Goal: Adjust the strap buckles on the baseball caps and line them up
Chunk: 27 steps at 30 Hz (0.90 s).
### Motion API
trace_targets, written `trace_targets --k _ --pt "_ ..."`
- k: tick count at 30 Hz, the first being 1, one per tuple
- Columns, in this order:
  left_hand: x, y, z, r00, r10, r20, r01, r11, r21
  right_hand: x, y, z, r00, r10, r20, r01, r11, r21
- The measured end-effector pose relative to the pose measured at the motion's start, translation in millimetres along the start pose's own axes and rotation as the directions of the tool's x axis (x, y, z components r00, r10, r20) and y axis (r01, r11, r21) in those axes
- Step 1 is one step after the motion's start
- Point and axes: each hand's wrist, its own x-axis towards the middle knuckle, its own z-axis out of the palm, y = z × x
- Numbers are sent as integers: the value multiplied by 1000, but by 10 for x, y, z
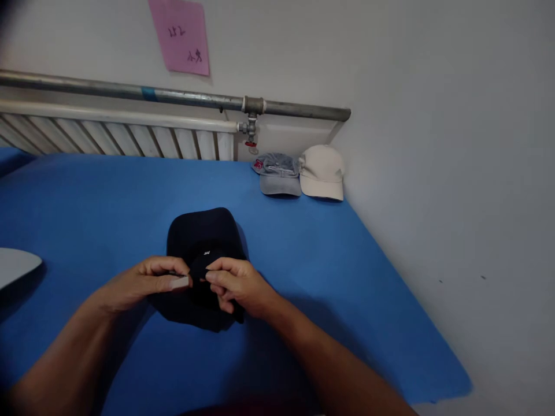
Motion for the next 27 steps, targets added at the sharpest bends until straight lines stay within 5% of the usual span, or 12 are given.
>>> trace_targets --k 8,27 --pt "62 -73 -16 999 42 -5 -42 998 -37 17 11 -84 993 4 120 -4 1000 1" --pt "94 -122 6 1000 3 26 -2 999 -46 10 -1 -75 988 27 152 -22 999 -39"
